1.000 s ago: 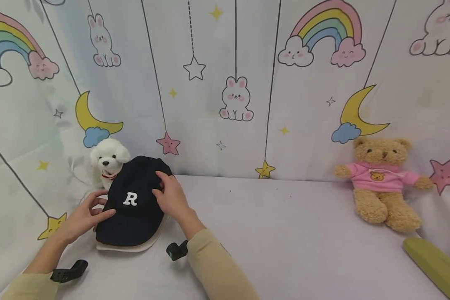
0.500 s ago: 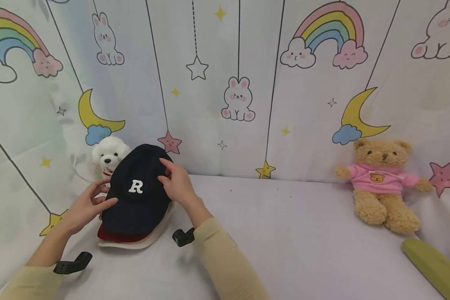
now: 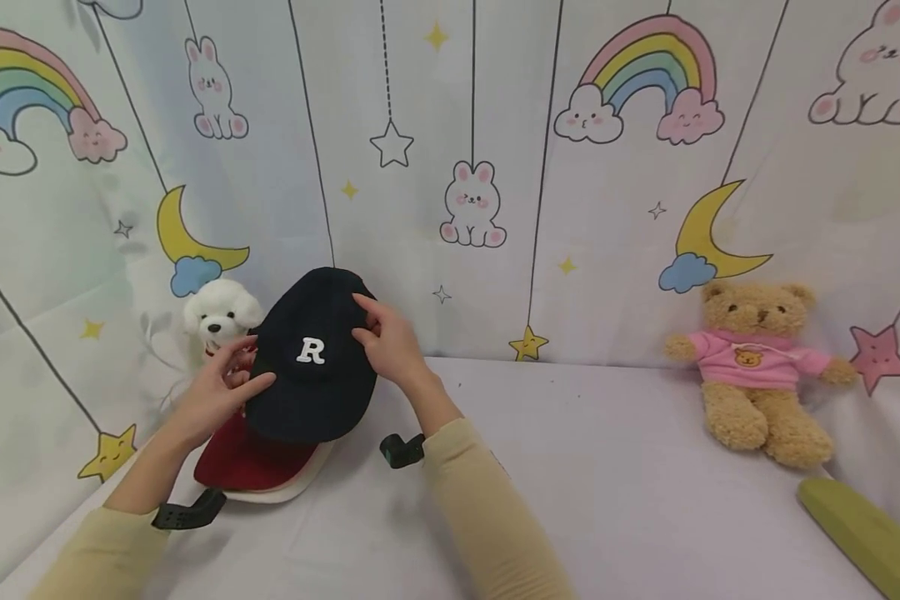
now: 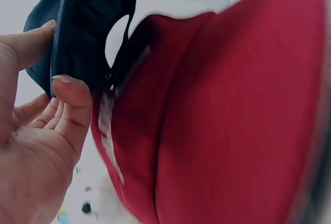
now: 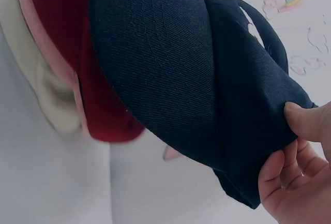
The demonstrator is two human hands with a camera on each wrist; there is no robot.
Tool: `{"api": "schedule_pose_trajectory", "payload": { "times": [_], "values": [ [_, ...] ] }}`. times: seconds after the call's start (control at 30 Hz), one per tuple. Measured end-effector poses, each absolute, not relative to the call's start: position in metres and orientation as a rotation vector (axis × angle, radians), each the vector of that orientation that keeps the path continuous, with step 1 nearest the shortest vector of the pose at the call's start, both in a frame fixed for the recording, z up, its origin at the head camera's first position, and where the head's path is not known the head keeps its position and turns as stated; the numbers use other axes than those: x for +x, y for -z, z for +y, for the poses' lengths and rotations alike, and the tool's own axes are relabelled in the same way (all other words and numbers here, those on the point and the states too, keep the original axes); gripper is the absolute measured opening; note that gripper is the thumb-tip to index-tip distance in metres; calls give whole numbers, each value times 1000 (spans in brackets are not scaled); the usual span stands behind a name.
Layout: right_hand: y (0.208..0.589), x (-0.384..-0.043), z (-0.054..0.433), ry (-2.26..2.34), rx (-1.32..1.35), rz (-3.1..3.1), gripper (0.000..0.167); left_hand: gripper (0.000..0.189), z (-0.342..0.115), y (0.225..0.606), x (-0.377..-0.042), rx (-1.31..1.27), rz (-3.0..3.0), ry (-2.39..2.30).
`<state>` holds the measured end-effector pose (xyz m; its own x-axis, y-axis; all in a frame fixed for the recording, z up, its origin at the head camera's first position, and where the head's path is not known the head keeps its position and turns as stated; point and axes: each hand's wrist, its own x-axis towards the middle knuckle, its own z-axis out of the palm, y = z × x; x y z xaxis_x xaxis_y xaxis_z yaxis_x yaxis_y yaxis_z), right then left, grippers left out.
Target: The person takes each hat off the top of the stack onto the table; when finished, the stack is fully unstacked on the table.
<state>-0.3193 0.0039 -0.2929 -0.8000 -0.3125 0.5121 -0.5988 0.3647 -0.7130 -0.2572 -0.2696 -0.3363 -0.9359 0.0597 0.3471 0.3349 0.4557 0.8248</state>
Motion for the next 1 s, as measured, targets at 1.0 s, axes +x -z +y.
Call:
{"api": "schedule_pose_trajectory", "payload": {
  "times": [1.0],
  "values": [
    [308,-334,98,-1462,592,-2420,54,64,-172,348,-283,-279,-2474,1379]
  ]
}}
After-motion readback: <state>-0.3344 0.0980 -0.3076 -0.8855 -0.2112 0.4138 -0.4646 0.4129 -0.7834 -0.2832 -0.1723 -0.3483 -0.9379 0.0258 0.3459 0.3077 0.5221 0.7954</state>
